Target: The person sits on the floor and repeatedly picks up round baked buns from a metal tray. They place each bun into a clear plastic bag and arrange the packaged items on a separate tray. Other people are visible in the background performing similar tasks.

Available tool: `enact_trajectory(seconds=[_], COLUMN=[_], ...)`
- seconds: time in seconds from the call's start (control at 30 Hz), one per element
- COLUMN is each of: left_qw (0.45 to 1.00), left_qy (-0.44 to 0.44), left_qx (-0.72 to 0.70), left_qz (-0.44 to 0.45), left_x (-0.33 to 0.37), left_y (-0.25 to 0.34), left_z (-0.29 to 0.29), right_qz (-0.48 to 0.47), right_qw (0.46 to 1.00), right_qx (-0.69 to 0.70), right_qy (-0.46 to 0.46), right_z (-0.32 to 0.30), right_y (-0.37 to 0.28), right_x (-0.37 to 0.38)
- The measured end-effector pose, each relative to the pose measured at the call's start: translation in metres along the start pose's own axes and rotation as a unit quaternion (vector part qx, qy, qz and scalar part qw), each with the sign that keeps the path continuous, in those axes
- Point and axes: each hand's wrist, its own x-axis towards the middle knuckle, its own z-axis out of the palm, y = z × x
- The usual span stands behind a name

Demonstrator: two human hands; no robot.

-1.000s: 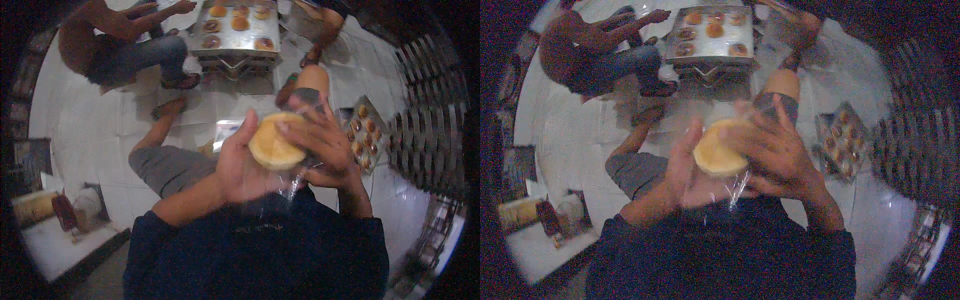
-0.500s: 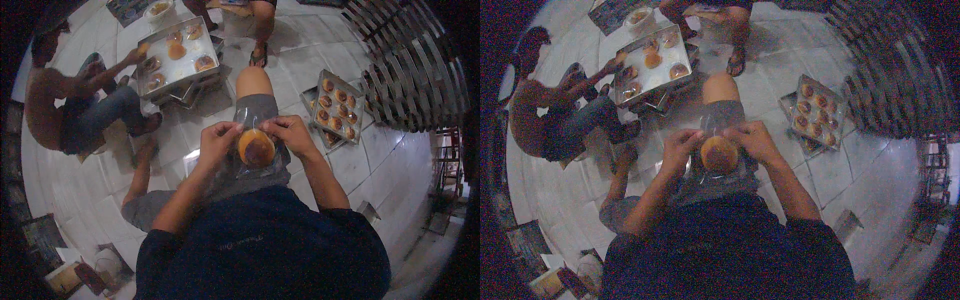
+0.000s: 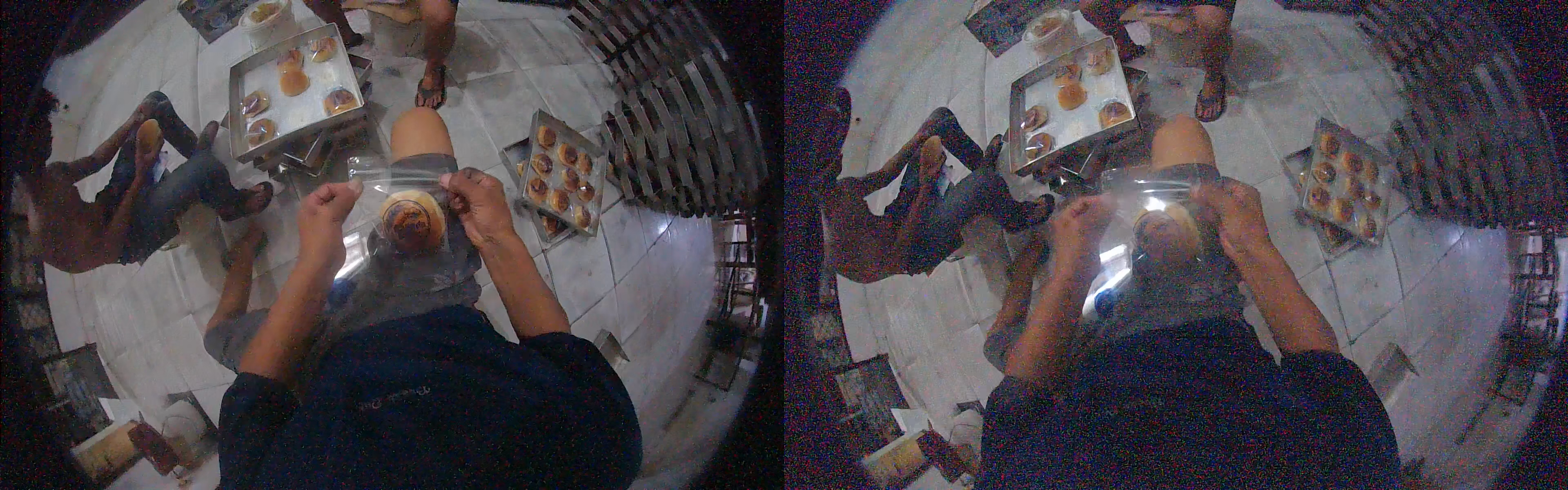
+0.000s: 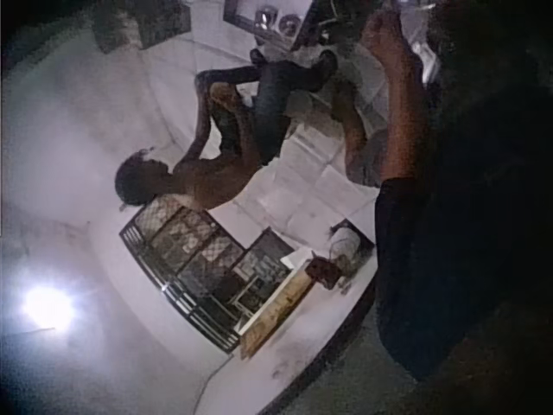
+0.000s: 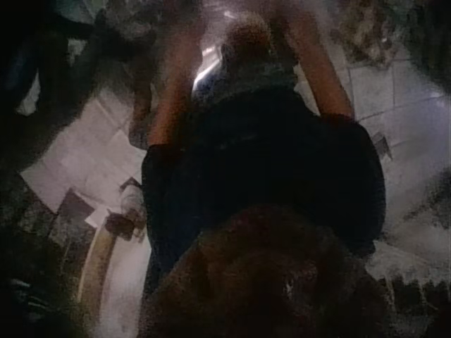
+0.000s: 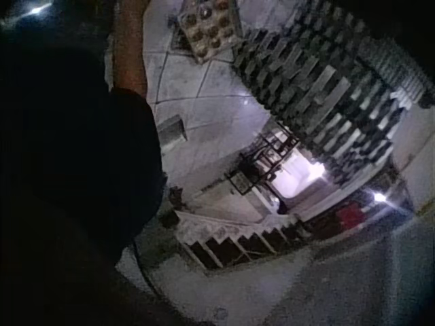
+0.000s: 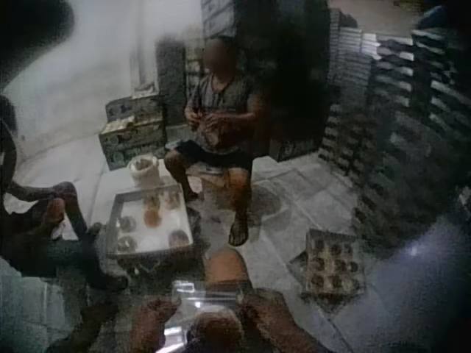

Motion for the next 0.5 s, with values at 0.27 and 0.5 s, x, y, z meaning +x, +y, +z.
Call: enact_trajectory(seconds=[0.27,0.5], left_qw=[0.970,0.957], left_qy=[-0.114,-0.147], left_qx=[0.207,0.245], left_qz=[-0.057,0.048], left_x=[-0.069,-0.079], left_y=[-0.050,-0.080], left_z=[-0.028,-0.015], right_qz=[0.035,-0.035], right_qw=[0.976,0.938], right_qx=[-0.213,-0.341], right_qy=[0.011,0.052], right_z=[-0.033,-0.048], right_y=[0.022,0.052], right_x=[-0.095,-0.095])
